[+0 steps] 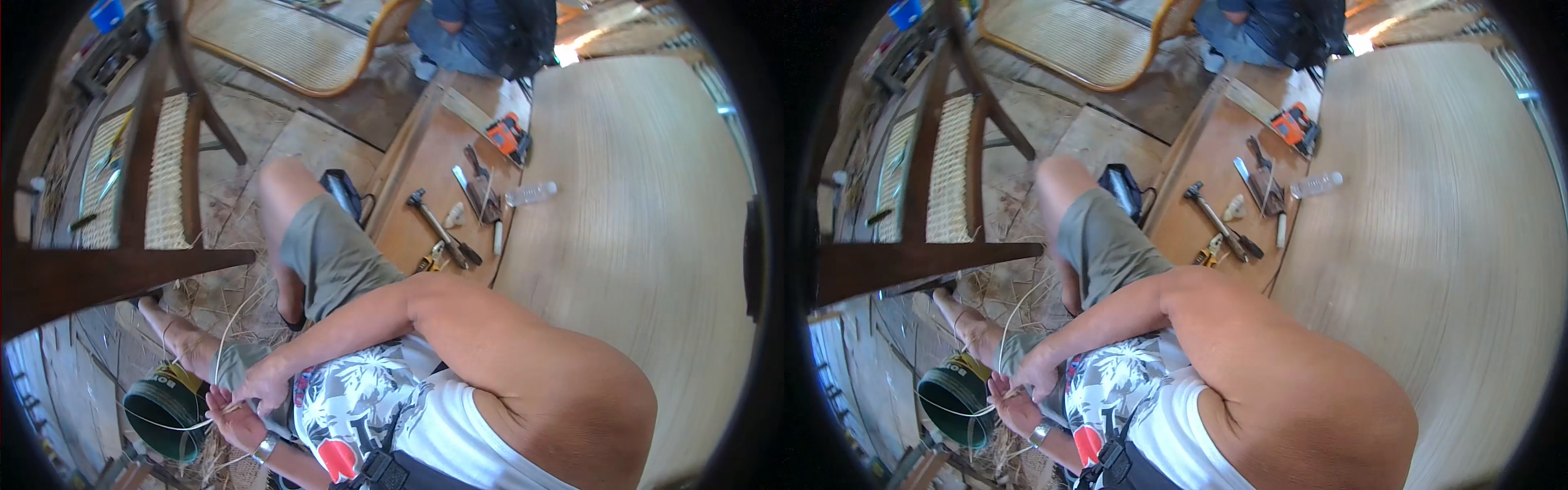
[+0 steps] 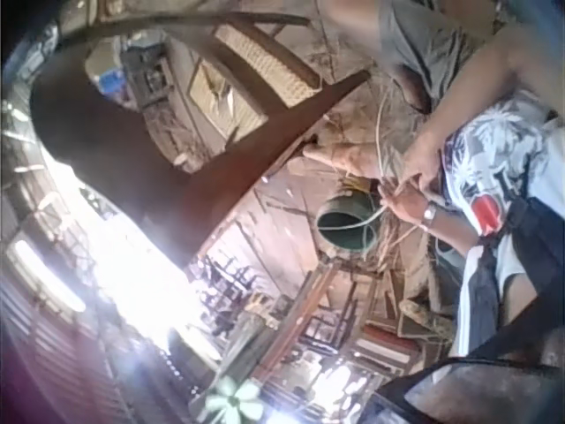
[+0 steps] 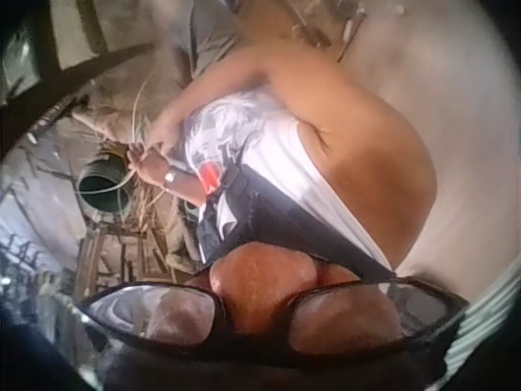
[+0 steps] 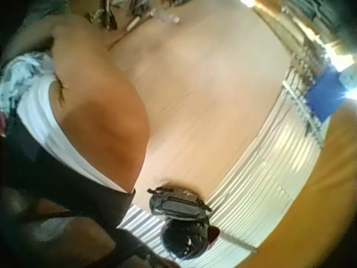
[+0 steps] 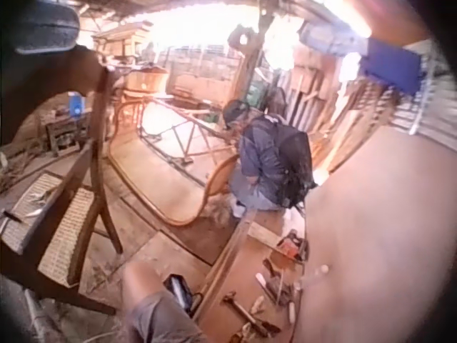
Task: The recorder is weaving or repairing the rattan seat of a wooden chair using traditional methods.
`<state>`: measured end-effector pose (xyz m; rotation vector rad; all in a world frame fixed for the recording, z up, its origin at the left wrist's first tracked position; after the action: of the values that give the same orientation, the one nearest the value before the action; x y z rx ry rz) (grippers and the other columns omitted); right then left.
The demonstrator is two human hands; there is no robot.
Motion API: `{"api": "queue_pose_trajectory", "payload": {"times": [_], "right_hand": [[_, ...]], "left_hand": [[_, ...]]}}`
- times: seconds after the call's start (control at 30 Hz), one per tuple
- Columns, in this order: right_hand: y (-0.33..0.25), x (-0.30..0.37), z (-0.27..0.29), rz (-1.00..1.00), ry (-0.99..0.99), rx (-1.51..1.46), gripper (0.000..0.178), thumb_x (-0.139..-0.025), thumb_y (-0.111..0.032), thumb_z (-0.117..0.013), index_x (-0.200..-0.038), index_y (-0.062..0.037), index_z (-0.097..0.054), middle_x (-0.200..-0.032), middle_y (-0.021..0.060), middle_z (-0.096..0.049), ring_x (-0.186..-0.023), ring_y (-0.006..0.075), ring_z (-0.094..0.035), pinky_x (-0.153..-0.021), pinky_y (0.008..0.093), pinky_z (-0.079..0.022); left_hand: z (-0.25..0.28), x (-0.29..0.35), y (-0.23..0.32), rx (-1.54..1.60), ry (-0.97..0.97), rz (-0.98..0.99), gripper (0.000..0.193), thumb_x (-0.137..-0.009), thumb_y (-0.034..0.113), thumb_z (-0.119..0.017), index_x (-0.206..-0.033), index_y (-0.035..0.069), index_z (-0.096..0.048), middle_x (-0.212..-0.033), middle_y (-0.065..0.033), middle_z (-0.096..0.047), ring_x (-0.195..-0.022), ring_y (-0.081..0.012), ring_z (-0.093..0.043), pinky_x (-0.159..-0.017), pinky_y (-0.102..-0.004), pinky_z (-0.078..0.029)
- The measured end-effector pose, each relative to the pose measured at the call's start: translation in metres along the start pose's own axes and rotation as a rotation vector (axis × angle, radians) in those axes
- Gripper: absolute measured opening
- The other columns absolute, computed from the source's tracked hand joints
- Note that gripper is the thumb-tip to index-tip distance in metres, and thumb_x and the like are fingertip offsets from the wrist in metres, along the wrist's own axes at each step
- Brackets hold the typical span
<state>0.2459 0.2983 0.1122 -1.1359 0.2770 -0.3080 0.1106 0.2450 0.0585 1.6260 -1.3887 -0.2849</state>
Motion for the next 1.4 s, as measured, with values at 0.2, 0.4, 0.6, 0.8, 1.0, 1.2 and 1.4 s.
{"api": "queue_pose_trajectory", "payload": {"times": [0.2, 0.4, 0.6, 0.8, 1.0, 1.2, 1.4], "right_hand": [[-0.044, 0.090, 0.133, -0.145, 0.400, -0.452, 0.034, -0.091, -0.024, -0.065, -0.118, -0.0031, -0.061, -0.089, 0.0130, -0.070, -0.083, 0.0243, -0.068, -0.073, 0.0353, -0.053], [0.053, 0.193, 0.182, -0.418, 1.195, -0.752, 0.018, -0.096, -0.020, -0.060, -0.097, -0.0016, -0.062, -0.076, 0.0068, -0.064, -0.071, 0.0101, -0.061, -0.063, 0.0302, -0.049], [0.010, 0.150, 0.174, -0.276, 0.961, -0.371, 0.017, -0.093, -0.016, -0.062, -0.087, -0.0008, -0.060, -0.075, 0.0113, -0.063, -0.070, 0.0219, -0.063, -0.065, 0.0375, -0.049], [-0.005, 0.108, 0.126, -0.238, 0.611, -0.234, 0.018, -0.088, -0.019, -0.062, -0.085, -0.0009, -0.065, -0.081, 0.0204, -0.067, -0.080, 0.0386, -0.067, -0.073, 0.0457, -0.051], [0.002, 0.111, 0.100, -0.311, 0.514, -0.181, 0.020, -0.092, -0.020, -0.061, -0.092, -0.0001, -0.064, -0.084, 0.0184, -0.067, -0.082, 0.0348, -0.067, -0.072, 0.0415, -0.052], [0.005, 0.113, 0.089, -0.473, 0.383, -0.174, 0.018, -0.093, -0.018, -0.061, -0.094, 0.0002, -0.064, -0.085, 0.0179, -0.067, -0.078, 0.0311, -0.067, -0.072, 0.0389, -0.052], [-0.017, 0.071, 0.084, -0.418, 0.280, -0.193, 0.023, -0.093, -0.017, -0.062, -0.109, -0.0002, -0.060, -0.082, 0.0139, -0.065, -0.075, 0.0246, -0.066, -0.070, 0.0363, -0.051]], "left_hand": [[0.175, -0.028, 0.075, 0.083, 0.256, 0.176, 0.031, -0.103, 0.031, -0.051, -0.113, 0.003, -0.059, -0.108, -0.0116, -0.069, -0.056, -0.0096, -0.051, -0.054, -0.0262, -0.048], [0.190, 0.011, 0.084, -0.039, 0.646, 0.061, 0.039, -0.106, 0.035, -0.039, -0.087, 0.005, -0.056, -0.087, -0.0120, -0.069, -0.045, -0.0078, -0.042, -0.038, -0.0195, -0.030], [0.203, 0.028, 0.052, 0.010, 0.820, 0.154, 0.070, -0.101, 0.061, -0.023, -0.092, 0.004, -0.062, -0.089, -0.0142, -0.070, -0.046, -0.0099, -0.042, -0.038, -0.0232, -0.033], [0.198, 0.011, 0.060, -0.007, 0.715, 0.115, 0.052, -0.102, 0.048, -0.033, -0.096, 0.005, -0.061, -0.092, -0.0146, -0.071, -0.045, -0.0096, -0.042, -0.037, -0.0227, -0.034], [0.221, -0.015, 0.051, 0.088, 0.217, 0.201, 0.034, -0.101, 0.030, -0.048, -0.114, 0.002, -0.063, -0.102, -0.0060, -0.071, -0.068, -0.0136, -0.061, -0.055, -0.0241, -0.049], [0.154, 0.017, 0.051, 0.351, -0.050, 0.019, 0.024, -0.102, 0.023, -0.048, -0.107, 0.005, -0.063, -0.119, -0.0132, -0.068, -0.074, -0.0144, -0.062, -0.062, -0.0308, -0.050], [0.063, 0.062, 0.064, 0.403, 0.235, -0.090, 0.017, -0.100, 0.016, -0.053, -0.114, 0.007, -0.056, -0.140, -0.0160, -0.054, -0.112, -0.0192, -0.061, -0.090, -0.0343, -0.050]]}}
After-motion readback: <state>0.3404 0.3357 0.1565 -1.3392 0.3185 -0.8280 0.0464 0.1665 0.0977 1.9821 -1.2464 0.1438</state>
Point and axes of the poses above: each hand's wrist, its own x-axis away from the middle knuckle, its own z-axis out of the back of the hand, y = z × x, the point moved 8 cm from there along -x, towards the middle knuckle
